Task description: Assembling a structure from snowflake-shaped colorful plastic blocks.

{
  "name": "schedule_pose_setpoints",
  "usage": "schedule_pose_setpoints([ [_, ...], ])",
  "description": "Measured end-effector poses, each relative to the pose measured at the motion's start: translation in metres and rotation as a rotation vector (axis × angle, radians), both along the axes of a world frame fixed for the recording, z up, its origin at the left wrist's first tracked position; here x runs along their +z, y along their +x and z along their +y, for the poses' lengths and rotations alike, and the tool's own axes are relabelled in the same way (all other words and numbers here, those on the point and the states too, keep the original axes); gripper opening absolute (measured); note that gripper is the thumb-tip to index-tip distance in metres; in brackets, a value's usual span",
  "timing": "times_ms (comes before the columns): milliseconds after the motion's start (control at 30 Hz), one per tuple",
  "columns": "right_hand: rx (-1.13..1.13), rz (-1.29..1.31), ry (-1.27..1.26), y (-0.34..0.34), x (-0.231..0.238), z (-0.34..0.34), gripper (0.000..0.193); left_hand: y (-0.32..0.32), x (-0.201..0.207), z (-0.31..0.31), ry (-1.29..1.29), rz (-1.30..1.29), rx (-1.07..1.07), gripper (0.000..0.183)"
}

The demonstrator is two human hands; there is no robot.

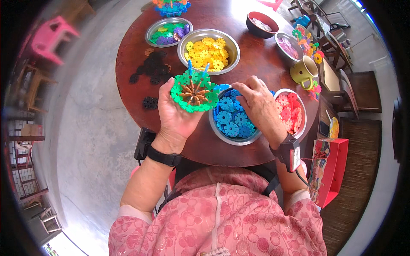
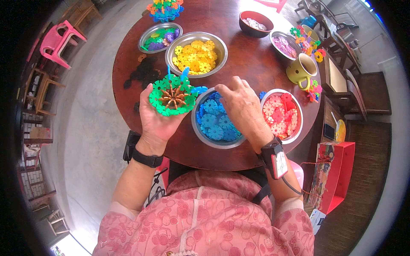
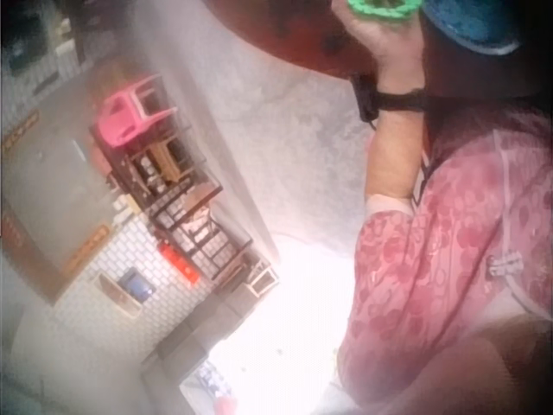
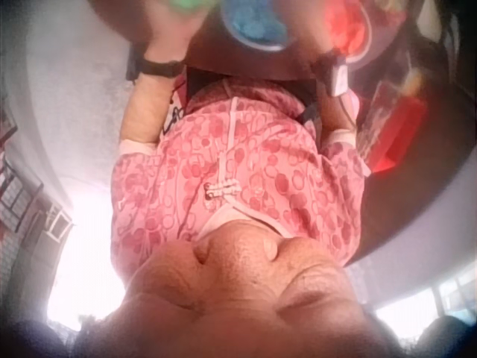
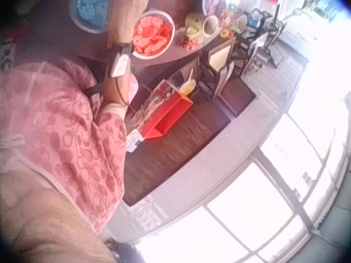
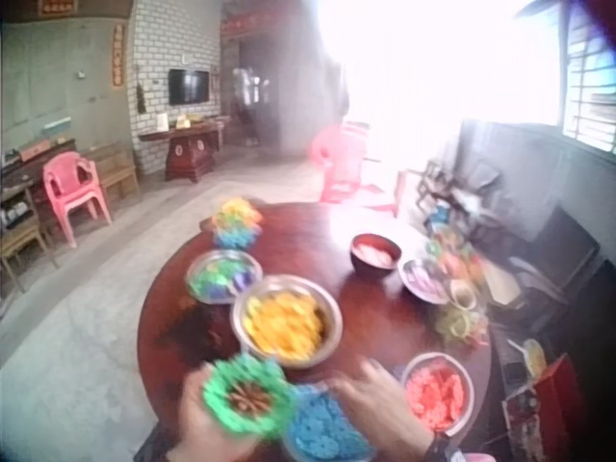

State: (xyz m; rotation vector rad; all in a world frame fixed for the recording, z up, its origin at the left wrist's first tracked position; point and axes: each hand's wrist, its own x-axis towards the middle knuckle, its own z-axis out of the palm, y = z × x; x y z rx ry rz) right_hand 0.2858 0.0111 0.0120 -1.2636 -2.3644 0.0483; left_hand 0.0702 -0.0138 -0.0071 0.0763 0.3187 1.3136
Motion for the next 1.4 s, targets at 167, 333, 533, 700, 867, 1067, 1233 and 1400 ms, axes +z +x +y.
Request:
schedule_pose_setpoints([
  [167,0.036,-0.046,-0.027,-0.002,-0.008,0.002,0.019,-0.002,0.0,0.001,-0.002,0.014,0.01,0.049],
  [333,0.06,0.004,-0.022,-0.001,-0.008,0.001,0.014,-0.002,-0.002,0.0,0.019,-0.018,-0.001,0.048],
  [533,0.05,-0.046,-0.032,-0.001,-0.006,-0.003,0.015,-0.001,-0.003,0.0,0.01,-0.004,-0.001,0.045],
  [700,0.052,-0.091,-0.035,0.0,-0.005,-0.007,0.016,0.001,-0.002,-0.001,0.061,0.073,0.02,0.043],
  [867,0.041,-0.099,-0.049,0.006,-0.005,-0.01,0.017,0.002,0.001,0.0,0.035,0.069,0.022,0.043],
  [1067,0.031,-0.052,-0.11,0.024,-0.002,-0.017,0.023,-0.002,-0.002,0.002,-0.021,0.052,0.04,0.043],
  [1233,0.031,0.007,-0.104,0.028,0.006,-0.021,0.028,-0.002,-0.006,0.001,0.005,0.057,0.02,0.044],
  [1400,0.068,0.063,-0.055,0.017,0.002,-0.013,0.029,0.003,0.001,0.001,-0.019,0.064,0.032,0.041],
])
